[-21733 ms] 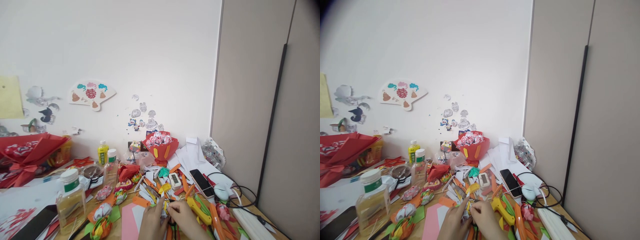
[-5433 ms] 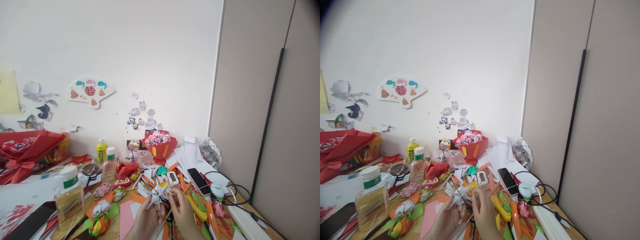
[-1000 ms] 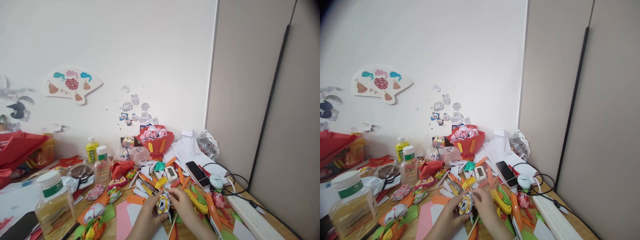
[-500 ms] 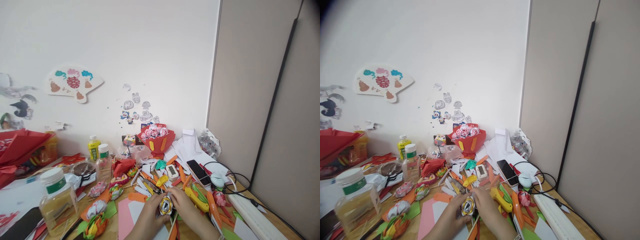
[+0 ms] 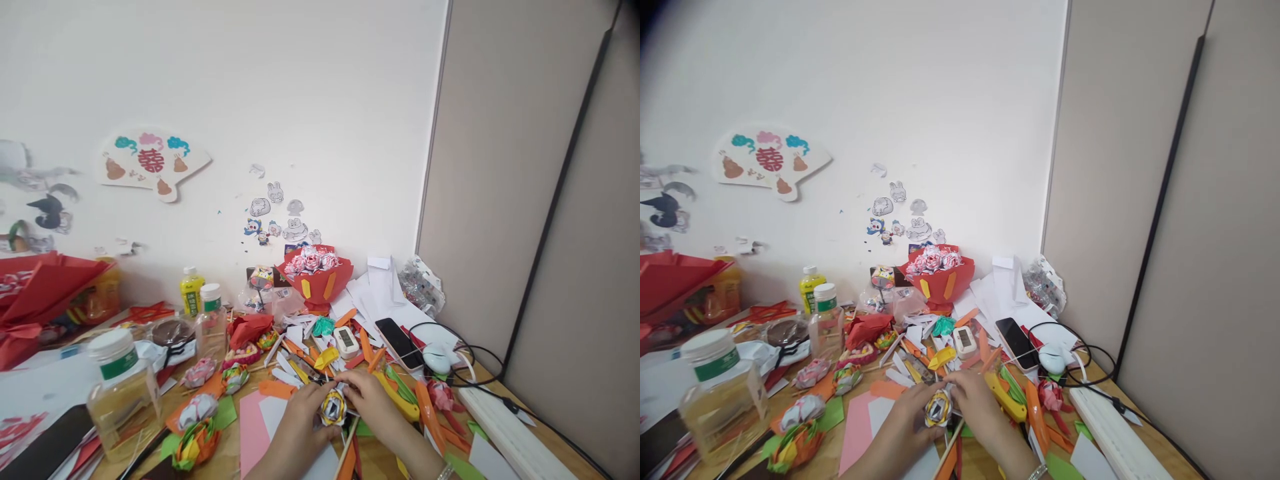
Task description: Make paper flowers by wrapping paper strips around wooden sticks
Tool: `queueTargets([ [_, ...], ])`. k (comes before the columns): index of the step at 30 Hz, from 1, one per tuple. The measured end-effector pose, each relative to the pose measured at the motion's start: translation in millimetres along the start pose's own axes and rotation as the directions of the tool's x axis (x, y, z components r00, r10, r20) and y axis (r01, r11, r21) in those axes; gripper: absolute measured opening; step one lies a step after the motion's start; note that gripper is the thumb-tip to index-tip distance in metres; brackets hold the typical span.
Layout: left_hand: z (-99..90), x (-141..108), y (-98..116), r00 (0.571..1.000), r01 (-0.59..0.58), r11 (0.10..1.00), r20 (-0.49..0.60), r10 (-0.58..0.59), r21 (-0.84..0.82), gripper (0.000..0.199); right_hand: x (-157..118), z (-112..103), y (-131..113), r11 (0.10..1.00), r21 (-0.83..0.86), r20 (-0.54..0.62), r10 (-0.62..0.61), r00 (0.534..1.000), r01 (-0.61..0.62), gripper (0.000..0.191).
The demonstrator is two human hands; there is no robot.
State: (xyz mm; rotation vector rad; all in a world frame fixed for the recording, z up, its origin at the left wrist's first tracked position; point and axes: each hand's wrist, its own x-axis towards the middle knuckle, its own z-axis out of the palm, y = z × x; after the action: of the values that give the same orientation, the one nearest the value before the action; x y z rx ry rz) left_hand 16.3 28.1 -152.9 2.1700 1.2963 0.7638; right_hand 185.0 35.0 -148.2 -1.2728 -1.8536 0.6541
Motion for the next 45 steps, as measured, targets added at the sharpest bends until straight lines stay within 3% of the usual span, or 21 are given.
queueTargets([
  [11, -1.4, -2, 5, 0.999, -0.037, 0.994, 0.001, 0.037, 0.107, 0.060, -1, 4, -5, 0.982, -0.183, -0.040, -0.055, 0.998, 0.047, 0.035],
  [18, -2.0, -3, 5, 0.997, -0.072, 0.983, -0.004, 0.073, 0.166, 0.065, -4, 3, -6, 0.980, -0.168, -0.029, -0.109, 0.994, 0.103, 0.038],
  [32, -1.5, -4, 5, 0.997, -0.068, 0.974, -0.025, 0.075, 0.217, 0.064, -6, 8, -8, 0.963, -0.263, -0.078, -0.087, 0.993, 0.063, 0.038],
  [39, -1.4, -3, 2, 0.999, -0.021, 0.970, -0.027, 0.028, 0.242, 0.057, -13, 19, -4, 0.839, -0.524, -0.015, -0.186, 0.983, 0.151, 0.058],
  [42, 0.1, -3, 1, 0.999, -0.014, 0.969, -0.037, 0.024, 0.245, 0.056, -15, 19, -3, 0.856, -0.489, 0.005, -0.192, 0.981, 0.170, 0.056],
  [45, 0.6, -3, 1, 0.998, -0.014, 0.971, -0.063, 0.030, 0.239, 0.053, -14, 18, -4, 0.911, -0.393, -0.046, -0.154, 0.987, 0.124, 0.046],
])
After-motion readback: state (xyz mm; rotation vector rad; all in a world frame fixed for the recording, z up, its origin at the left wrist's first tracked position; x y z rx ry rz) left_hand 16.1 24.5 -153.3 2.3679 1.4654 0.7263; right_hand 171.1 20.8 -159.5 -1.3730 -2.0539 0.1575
